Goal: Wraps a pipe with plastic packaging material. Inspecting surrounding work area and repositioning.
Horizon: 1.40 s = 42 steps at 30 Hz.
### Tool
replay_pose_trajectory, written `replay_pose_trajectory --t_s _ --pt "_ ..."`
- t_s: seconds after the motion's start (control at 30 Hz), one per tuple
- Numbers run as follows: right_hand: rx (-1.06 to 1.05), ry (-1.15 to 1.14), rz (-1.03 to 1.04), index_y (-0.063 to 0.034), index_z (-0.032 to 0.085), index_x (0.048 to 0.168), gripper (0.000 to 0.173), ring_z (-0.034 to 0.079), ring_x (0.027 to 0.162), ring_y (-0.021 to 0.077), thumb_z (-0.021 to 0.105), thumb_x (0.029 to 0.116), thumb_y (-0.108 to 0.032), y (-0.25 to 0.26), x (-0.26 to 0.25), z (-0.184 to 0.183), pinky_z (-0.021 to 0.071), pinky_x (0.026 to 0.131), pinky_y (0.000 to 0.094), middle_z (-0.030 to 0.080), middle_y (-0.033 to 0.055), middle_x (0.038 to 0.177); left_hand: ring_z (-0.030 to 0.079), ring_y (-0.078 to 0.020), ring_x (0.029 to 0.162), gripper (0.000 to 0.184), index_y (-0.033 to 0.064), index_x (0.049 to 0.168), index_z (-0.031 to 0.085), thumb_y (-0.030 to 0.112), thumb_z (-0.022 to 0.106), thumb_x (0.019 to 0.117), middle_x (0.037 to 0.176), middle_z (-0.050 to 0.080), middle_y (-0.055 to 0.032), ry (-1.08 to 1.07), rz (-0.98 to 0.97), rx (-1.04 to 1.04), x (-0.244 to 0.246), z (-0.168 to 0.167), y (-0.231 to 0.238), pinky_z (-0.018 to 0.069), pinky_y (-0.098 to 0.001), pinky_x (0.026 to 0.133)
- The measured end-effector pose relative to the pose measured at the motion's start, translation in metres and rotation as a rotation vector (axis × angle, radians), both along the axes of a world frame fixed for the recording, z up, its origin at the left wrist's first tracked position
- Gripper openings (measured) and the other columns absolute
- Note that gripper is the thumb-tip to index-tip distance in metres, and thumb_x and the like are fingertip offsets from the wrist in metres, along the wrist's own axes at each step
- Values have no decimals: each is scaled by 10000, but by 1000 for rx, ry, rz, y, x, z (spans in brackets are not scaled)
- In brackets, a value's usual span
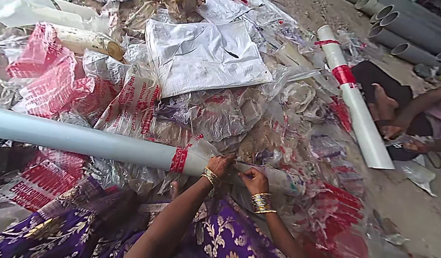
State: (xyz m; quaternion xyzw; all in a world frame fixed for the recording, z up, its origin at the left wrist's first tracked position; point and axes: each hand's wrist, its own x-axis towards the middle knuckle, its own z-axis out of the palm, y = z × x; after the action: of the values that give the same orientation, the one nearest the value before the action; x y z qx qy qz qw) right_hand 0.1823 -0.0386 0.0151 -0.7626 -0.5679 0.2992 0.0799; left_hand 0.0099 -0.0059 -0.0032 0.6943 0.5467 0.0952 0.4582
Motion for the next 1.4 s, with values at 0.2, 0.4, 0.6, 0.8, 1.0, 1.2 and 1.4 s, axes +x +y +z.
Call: replay_pose_trajectory --t_s 0.2,0.4,0.6,0.8,1.0,1.2,1.4 --pt "-67 -56 69 11 745 977 256 698 927 357 781 885 -225 14 -13 3 507 853 569 736 198 938 653 -445 1203 395 149 1443 603 259 445 1098 1301 695 -200 -13 13 40 1 -3 -4 467 -661 993" --pt "-63 0 105 17 749 949 296 696 898 330 837 860 -252 12 10 6 512 857 543 738 188 917 707 -396 1136 316 70 1280 715 188 525 1057 1190 747 -182 -109 110 295 4 -23 -20 521 -604 975" --pt "-144 -110 149 -14 763 1037 317 690 1024 367 814 873 -279 27 2 11 485 939 580 744 201 1031 725 -370 1108 248 45 1131 779 114 575 1009 1144 765 -168 -201 175 414 7 -35 -21 544 -574 964" --pt "-192 -71 214 4 749 1010 276 683 1014 356 777 893 -244 41 -3 12 491 916 571 733 205 1026 714 -361 1146 250 50 1134 782 103 576 1002 1178 758 -162 -212 193 393 7 -34 -21 535 -581 981" --pt "-176 14 168 19 763 980 295 687 999 314 850 850 -231 36 27 13 491 944 523 742 196 1010 740 -362 1081 215 46 1084 795 102 613 984 1120 773 -162 -237 256 485 10 -40 -31 565 -584 925" --pt "-243 -37 256 -2 770 1006 315 684 1009 305 870 821 -236 56 25 13 493 952 522 741 181 1027 738 -347 1091 218 45 1087 796 100 611 986 1117 774 -158 -268 271 441 10 -36 -27 554 -574 959" --pt "-122 85 300 18 763 939 270 689 908 262 822 846 -228 58 23 -4 510 892 479 741 170 943 730 -354 1092 254 53 1152 777 146 593 1004 1141 766 -163 -217 284 308 11 -29 -21 532 -599 961"
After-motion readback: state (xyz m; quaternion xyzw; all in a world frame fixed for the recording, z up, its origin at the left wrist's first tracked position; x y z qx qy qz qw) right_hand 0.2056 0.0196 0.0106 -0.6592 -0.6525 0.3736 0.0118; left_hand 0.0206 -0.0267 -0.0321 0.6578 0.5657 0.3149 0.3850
